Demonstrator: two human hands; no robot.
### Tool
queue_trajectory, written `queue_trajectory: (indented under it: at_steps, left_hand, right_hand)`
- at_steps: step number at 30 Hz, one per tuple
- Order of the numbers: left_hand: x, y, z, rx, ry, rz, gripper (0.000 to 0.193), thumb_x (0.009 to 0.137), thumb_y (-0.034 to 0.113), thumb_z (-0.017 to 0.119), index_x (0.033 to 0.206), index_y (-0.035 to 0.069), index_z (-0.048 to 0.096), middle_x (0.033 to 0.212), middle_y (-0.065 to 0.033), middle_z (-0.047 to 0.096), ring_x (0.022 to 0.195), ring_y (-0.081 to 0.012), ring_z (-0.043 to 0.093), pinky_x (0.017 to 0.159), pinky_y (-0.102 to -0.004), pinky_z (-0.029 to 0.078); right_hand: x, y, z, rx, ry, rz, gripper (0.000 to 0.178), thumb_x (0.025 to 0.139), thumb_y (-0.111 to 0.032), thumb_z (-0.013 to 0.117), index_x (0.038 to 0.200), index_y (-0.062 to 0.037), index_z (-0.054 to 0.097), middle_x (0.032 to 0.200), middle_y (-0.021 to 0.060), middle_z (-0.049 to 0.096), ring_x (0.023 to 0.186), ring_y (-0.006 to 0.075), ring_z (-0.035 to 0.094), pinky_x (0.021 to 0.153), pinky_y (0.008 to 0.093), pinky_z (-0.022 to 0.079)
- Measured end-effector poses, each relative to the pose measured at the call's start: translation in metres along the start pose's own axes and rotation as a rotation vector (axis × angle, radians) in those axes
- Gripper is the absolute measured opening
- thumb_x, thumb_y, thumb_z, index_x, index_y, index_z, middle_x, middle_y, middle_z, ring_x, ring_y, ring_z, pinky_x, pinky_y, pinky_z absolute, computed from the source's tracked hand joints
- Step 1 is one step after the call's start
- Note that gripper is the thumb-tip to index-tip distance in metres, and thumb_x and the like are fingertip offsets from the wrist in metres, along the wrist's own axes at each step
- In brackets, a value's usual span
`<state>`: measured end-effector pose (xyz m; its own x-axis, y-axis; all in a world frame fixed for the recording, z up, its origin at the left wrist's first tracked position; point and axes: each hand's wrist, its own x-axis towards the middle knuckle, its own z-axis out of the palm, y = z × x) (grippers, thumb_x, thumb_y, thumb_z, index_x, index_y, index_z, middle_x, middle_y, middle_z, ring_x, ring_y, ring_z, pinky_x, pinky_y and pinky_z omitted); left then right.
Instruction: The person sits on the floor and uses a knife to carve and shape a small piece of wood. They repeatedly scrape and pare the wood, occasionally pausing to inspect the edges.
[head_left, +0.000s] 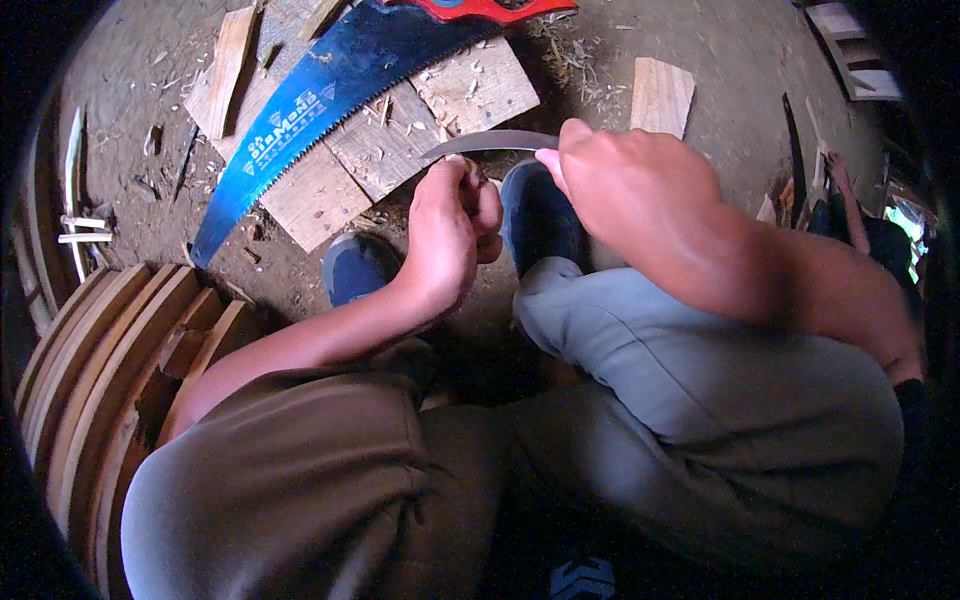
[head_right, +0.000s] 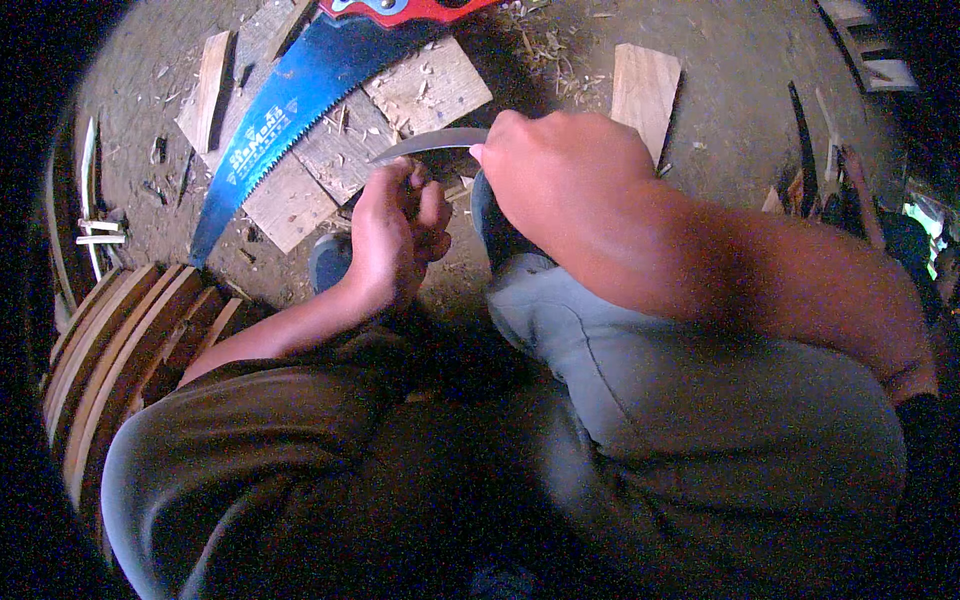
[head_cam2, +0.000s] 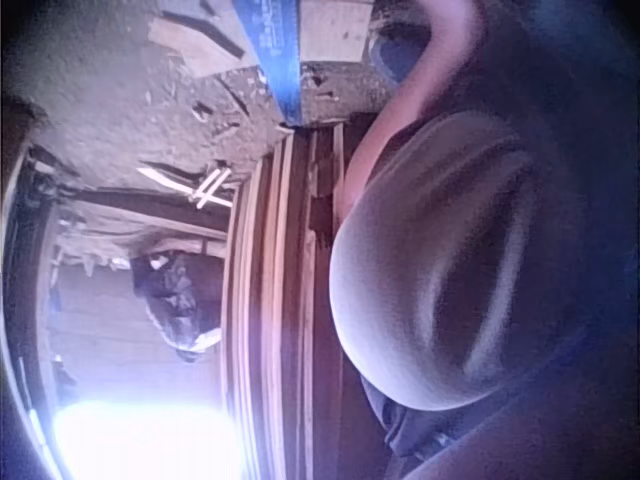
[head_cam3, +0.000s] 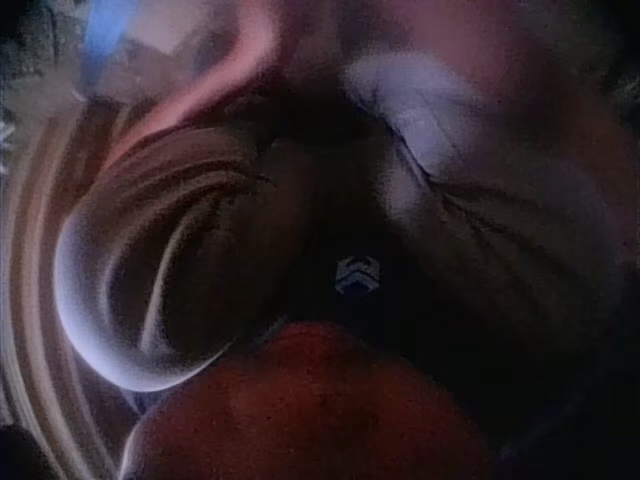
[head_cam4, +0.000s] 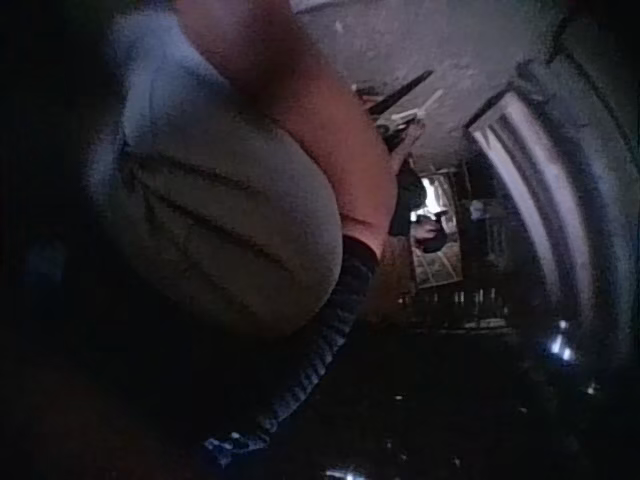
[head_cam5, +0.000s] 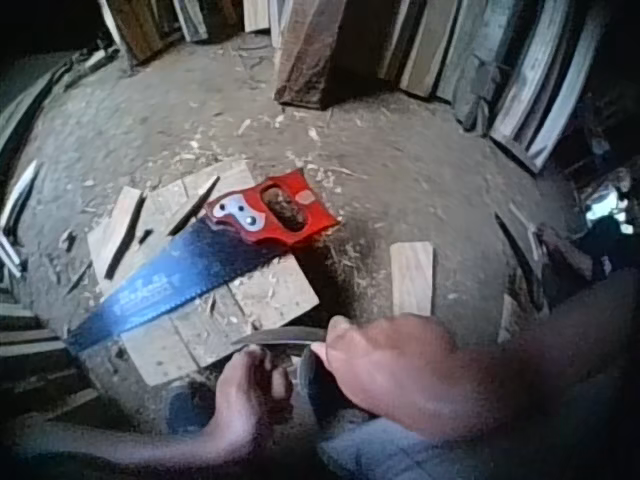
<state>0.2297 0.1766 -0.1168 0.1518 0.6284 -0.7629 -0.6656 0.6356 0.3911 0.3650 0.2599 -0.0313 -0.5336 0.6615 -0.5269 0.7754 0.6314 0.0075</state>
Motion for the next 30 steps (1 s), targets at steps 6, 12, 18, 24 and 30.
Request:
queue_trajectory:
  at_steps: [6, 12, 18, 24, 30]
  left_hand:
    - [0.006, -0.002, -0.001, -0.038, 0.038, 0.006, 0.026, 0.092, 0.033, 0.031, 0.079, 0.012, 0.037, 0.049, -0.0005, 0.030, 0.039, -0.0113, 0.022, 0.037, -0.0285, 0.020]
    - [0.001, 0.004, -0.003, 0.007, 0.021, -0.047, 0.025, 0.091, 0.038, 0.037, 0.080, 0.015, 0.039, 0.053, 0.0020, 0.029, 0.047, -0.0123, 0.026, 0.042, -0.0294, 0.020]
    - [0.007, 0.000, -0.002, 0.017, -0.049, 0.003, 0.025, 0.092, 0.029, 0.028, 0.081, 0.009, 0.039, 0.048, -0.0014, 0.032, 0.038, -0.0131, 0.025, 0.036, -0.0298, 0.025]
    - [0.006, 0.003, 0.000, 0.047, -0.059, 0.016, 0.026, 0.094, 0.033, 0.030, 0.083, 0.012, 0.039, 0.051, 0.0004, 0.031, 0.042, -0.0122, 0.024, 0.039, -0.0293, 0.023]
    - [0.003, 0.001, -0.001, 0.058, -0.038, -0.005, 0.027, 0.094, 0.037, 0.032, 0.082, 0.014, 0.040, 0.052, 0.0012, 0.031, 0.044, -0.0118, 0.024, 0.040, -0.0292, 0.022]
  right_hand:
    - [0.023, -0.002, 0.013, -0.012, 0.024, -0.064, 0.036, 0.096, -0.031, 0.044, 0.080, -0.0026, 0.058, 0.066, 0.0172, 0.064, 0.062, 0.0340, 0.065, 0.055, 0.0434, 0.052]
    - [0.020, 0.025, -0.024, 0.146, -0.198, -0.219, 0.040, 0.097, -0.030, 0.042, 0.080, -0.0001, 0.061, 0.071, 0.0219, 0.062, 0.069, 0.0400, 0.061, 0.065, 0.0467, 0.049]
    - [0.005, 0.015, -0.019, 0.157, -0.160, -0.104, 0.039, 0.097, -0.030, 0.042, 0.078, -0.0003, 0.060, 0.071, 0.0223, 0.061, 0.070, 0.0406, 0.061, 0.064, 0.0484, 0.049]
    - [0.021, 0.011, -0.002, 0.182, -0.166, -0.060, 0.040, 0.097, -0.031, 0.041, 0.080, 0.0004, 0.060, 0.072, 0.0228, 0.061, 0.072, 0.0410, 0.061, 0.065, 0.0492, 0.048]
    - [0.015, 0.017, -0.030, 0.137, -0.284, -0.067, 0.041, 0.097, -0.032, 0.040, 0.081, 0.0006, 0.060, 0.074, 0.0231, 0.061, 0.075, 0.0409, 0.061, 0.067, 0.0499, 0.047]
